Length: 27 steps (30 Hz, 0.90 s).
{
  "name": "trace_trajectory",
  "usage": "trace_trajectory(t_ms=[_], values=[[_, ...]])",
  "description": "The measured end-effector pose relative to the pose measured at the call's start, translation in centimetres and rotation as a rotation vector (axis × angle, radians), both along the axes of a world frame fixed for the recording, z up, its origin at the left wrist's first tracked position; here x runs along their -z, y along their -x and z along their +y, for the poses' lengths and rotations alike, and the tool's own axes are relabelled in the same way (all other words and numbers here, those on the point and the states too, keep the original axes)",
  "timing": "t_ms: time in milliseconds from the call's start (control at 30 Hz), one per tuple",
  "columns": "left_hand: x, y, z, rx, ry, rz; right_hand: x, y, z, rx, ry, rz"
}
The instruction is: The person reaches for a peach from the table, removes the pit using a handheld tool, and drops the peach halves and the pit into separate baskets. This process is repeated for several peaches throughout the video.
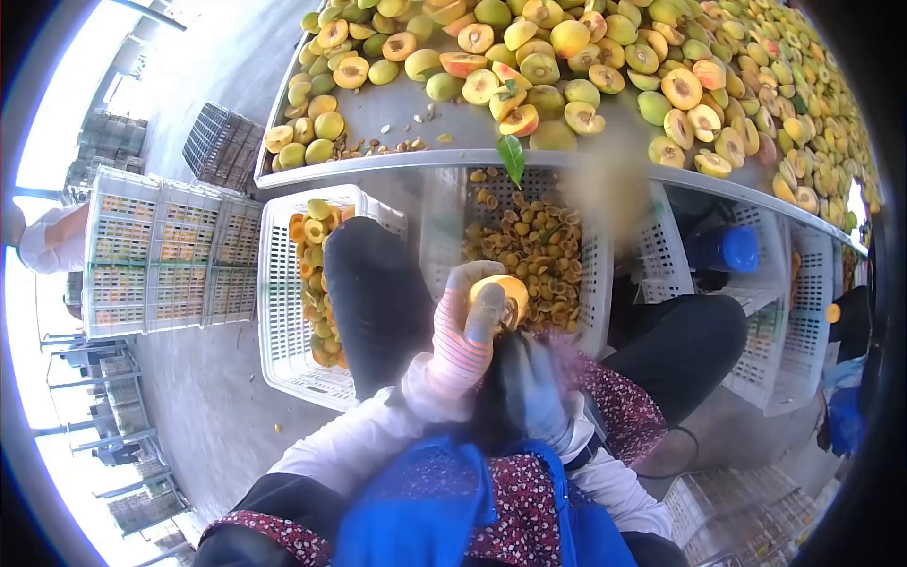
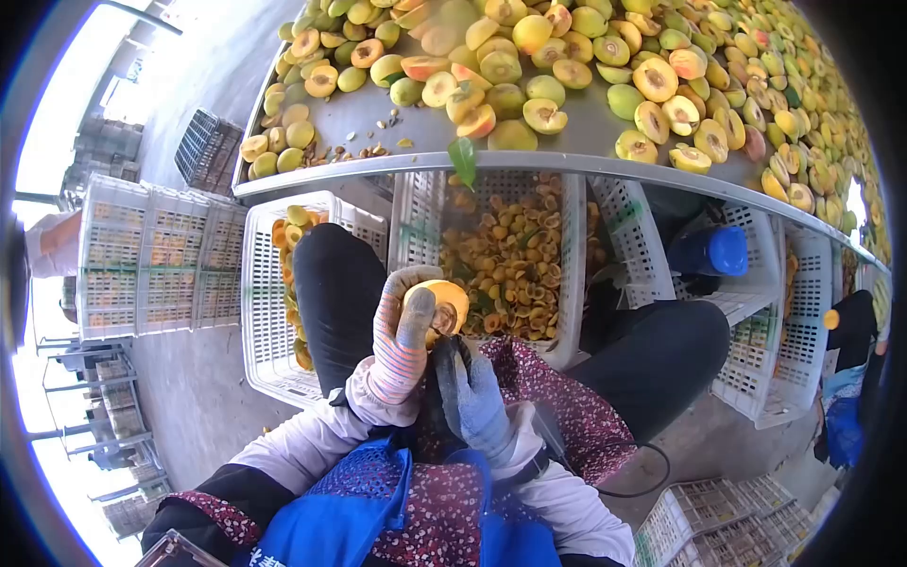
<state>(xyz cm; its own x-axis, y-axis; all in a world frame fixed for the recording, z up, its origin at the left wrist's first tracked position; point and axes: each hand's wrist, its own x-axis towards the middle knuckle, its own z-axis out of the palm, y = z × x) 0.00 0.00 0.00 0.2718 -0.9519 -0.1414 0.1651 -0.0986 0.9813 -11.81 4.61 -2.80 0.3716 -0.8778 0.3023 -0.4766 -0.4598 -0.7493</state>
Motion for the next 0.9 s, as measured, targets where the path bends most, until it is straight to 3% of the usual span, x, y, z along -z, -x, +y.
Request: trace_trajectory(t_ms=[167, 267, 567, 667, 733, 833, 900], values=[[-0.6, 1.3, 0.1, -0.054, 0.101, 0.0, -1.2, -0.4, 0.3, 0.133, 0.023, -0.1], [0.3, 1.0, -0.1, -0.073, 0.169, -0.072, -0.9, -0.4, 0.1, 0.104, 0.074, -0.029], [-0.5, 0.9, 0.1, 0.018, 0.04, 0.068, -0.4, 1.5, -0.5, -0.165, 0.025, 0.017], [-0.4, 0.6, -0.4, 0.117, -0.011, 0.139, -1.9, 1.4, -1.4, -0.072, 0.115, 0.023], [-0.8, -0.2, -1.3, 0.251, -0.11, 0.17, -3.0, 1.7, -1.7, -0.019, -0.617, -0.284], [-2.3, -2.3, -3.5, 0.495, -0.38, 0.303, -2.7, 1.1, -1.8, 0.026, -0.67, -0.427], [-1.9, -2.2, -3.4, 0.492, -0.305, 0.213, -2.3, 1.1, -1.8, -0.027, -0.937, -0.689]])
